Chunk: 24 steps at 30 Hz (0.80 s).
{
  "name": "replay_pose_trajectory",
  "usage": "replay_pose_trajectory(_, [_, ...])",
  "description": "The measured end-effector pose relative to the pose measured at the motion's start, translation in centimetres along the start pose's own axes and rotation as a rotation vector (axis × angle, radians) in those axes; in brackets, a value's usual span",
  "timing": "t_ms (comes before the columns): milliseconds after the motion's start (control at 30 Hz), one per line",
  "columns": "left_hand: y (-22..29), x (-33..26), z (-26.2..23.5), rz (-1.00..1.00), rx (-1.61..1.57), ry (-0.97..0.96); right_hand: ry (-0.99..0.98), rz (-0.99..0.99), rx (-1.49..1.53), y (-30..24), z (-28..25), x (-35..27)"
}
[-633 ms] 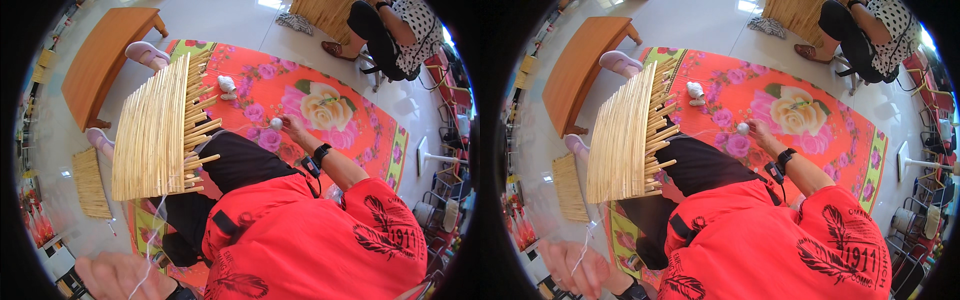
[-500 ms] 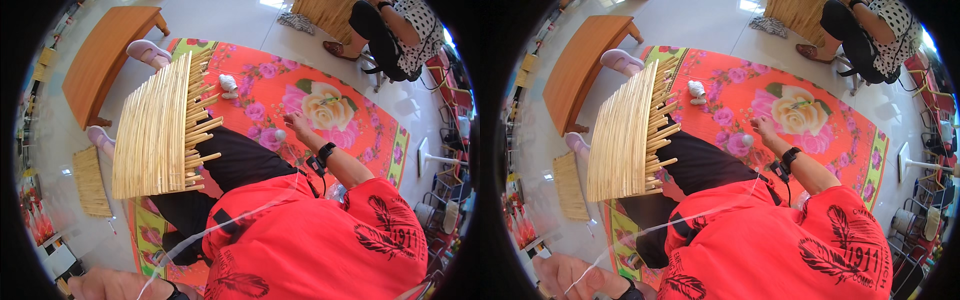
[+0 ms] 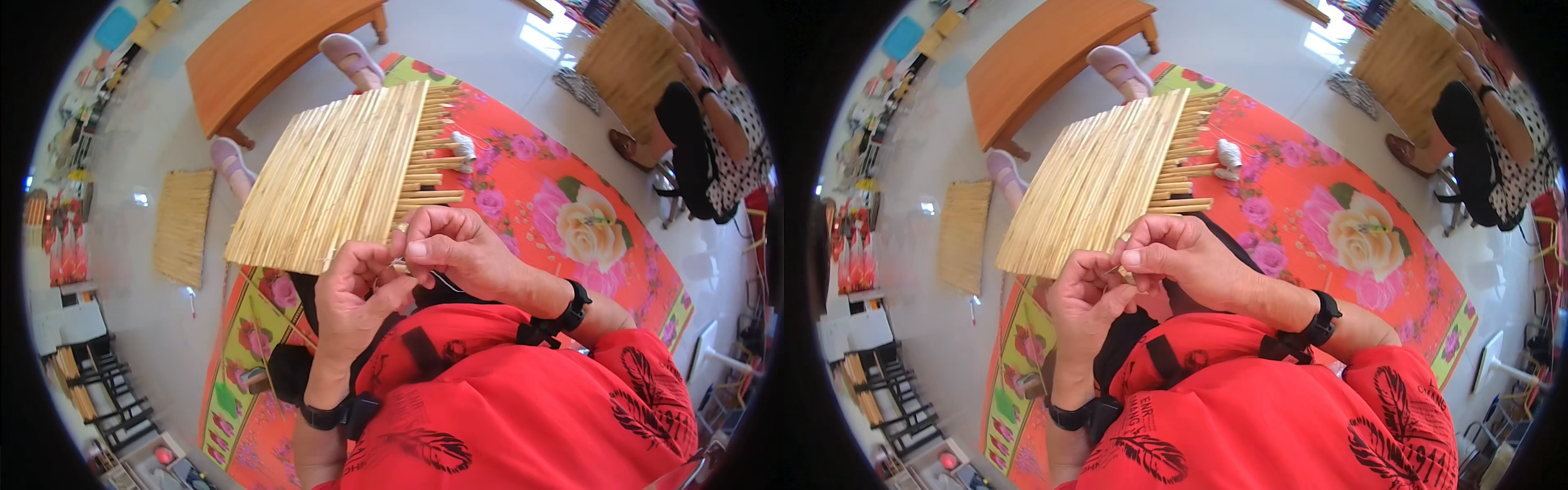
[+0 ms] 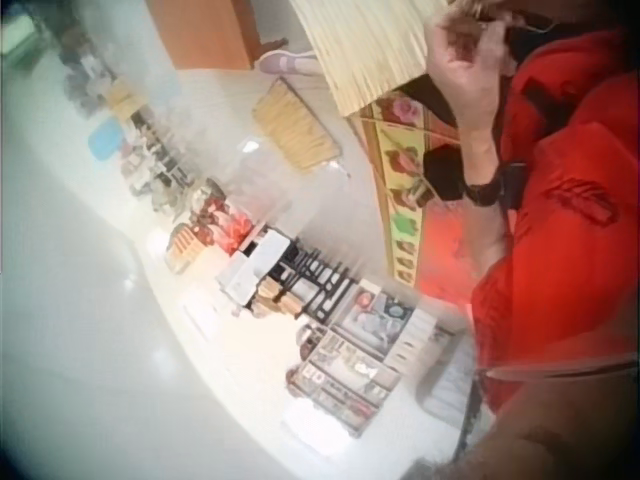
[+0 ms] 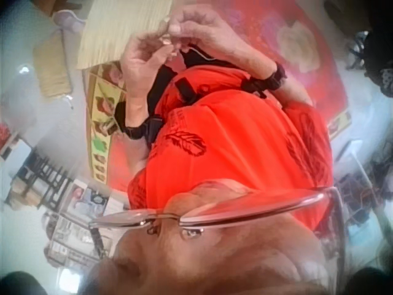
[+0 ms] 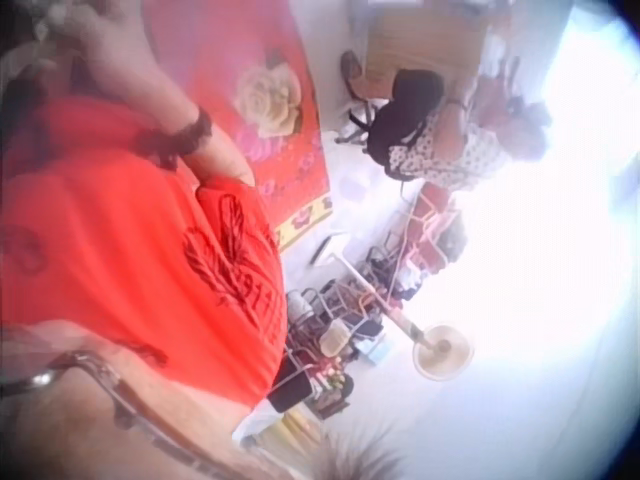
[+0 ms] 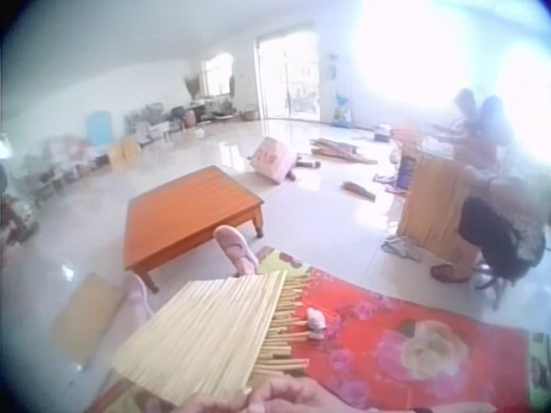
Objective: The person weaves a bamboo mat by hand, threading a thin white string through the ends of parallel bamboo strips to secure them together. They repeatedly pull the string tight and adjust the alignment of the strips while working on their lap.
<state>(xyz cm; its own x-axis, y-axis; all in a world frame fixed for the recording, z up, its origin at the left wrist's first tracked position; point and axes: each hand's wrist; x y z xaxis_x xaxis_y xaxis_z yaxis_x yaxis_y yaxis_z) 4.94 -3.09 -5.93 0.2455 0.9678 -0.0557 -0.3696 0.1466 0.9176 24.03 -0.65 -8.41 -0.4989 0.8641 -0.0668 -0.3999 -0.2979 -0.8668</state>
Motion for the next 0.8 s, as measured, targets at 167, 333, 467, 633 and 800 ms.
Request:
replay_pose_trajectory(167, [-0.9, -1.8, -3.1, 0.132, 0.103, 0.07, -0.01, 0.059, -0.105, 1.0, 1.7, 1.1])
replay_pose_trajectory(333, [-1.9, -2.9, -4.2, 0.285, 0.396, 0.12, -0.039, 0.206, -0.118, 2.4, 2.5, 1.6])
replay_pose_trajectory(467, [-2.2, -3.5, -4.6, 0.313, 0.314, 0.151, -0.107, 0.275, -0.119, 3.3, 2.3, 2.1])
replay_pose_trajectory(633, [-1.0, -4.9, -5.0, 0.263, -0.111, 0.215, -0.267, 0.098, -0.273, 2.5, 4.2, 2.0])
replay_pose_trajectory(800, [-0.7, -6.0, -6.2, 0.174, -0.489, 0.21, -0.341, 0.137, -0.681, 1.3, 4.3, 1.3])
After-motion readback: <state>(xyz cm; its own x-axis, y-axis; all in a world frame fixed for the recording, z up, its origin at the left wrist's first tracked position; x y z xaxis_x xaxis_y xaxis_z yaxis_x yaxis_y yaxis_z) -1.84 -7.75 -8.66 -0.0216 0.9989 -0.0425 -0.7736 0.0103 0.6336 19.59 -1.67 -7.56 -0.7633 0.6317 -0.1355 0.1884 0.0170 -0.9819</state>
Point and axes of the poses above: each hand's wrist, its own x-axis towards the middle knuckle, its own z-axis out of the palm, y = z × x, and after that the axes turned 14 degrees about -x, right-handed
